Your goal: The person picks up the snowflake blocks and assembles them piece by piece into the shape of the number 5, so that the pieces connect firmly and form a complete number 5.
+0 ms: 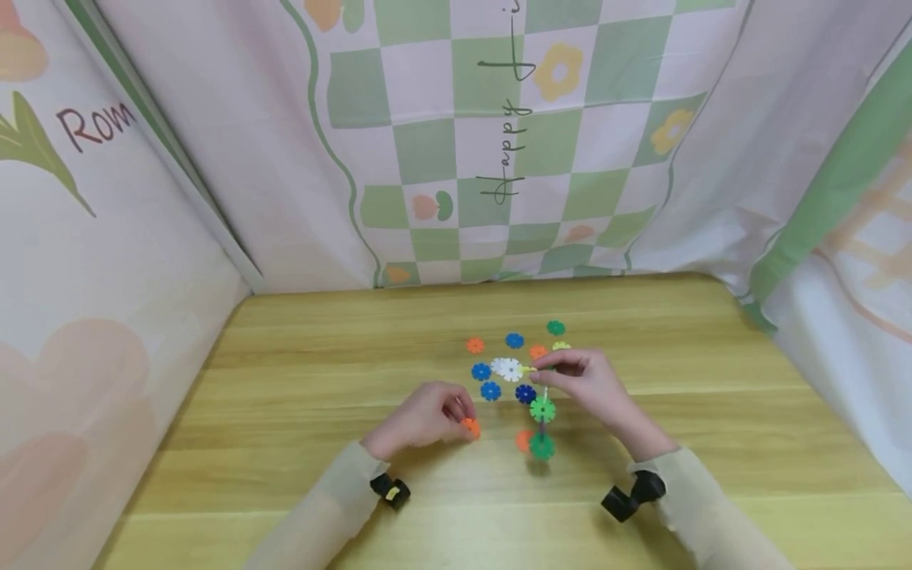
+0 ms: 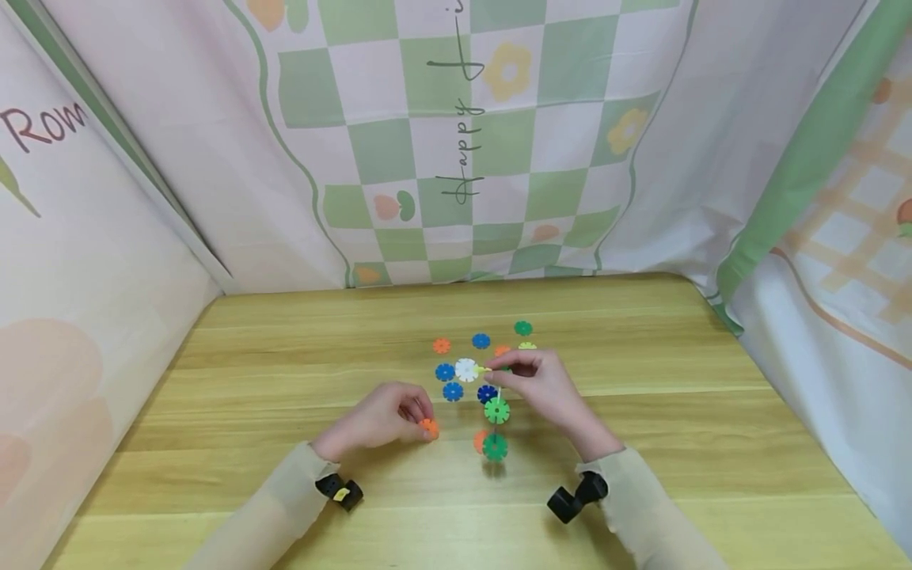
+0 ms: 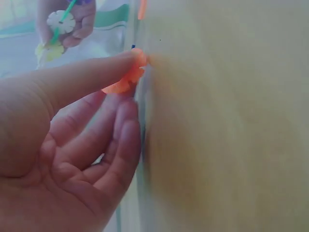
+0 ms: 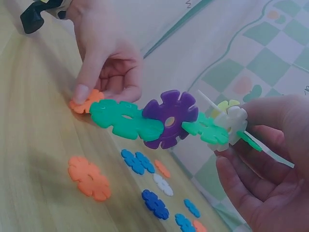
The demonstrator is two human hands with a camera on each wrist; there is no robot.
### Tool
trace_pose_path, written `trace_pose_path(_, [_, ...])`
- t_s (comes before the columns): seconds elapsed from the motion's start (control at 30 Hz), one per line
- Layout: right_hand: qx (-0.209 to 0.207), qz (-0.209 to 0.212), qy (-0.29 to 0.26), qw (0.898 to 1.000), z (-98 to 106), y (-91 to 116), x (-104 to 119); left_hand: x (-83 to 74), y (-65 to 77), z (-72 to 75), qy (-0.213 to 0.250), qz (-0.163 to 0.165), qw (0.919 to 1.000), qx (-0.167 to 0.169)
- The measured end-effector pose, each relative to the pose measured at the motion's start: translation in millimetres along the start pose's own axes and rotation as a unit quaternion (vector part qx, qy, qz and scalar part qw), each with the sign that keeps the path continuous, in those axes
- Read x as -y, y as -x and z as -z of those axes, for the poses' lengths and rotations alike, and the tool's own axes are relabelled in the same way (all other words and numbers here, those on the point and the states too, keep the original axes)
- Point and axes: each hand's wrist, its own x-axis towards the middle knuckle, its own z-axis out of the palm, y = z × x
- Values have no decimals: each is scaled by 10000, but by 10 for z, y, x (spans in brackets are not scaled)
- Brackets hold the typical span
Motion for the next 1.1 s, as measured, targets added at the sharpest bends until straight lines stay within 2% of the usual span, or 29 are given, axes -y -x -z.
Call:
trace_pose_path(0.23, [12,-32,3,10000,-12,25,2,-23,-3,49,476,-122,9959,-757])
trace_pose_path(0.5, [112,-30,-48,9999,-73,41,13,-84,-22,68,572,-473,9863,-1475])
trace_pose_path(0.73, [245,62,21,9997,-123,29,-28,-147,-22,44,754,-572,9815,-1662])
trace_pose_path(1.1, [344,273,21,9990,-168,43,-23,-182,-14,17,949,-676,9785,-1701])
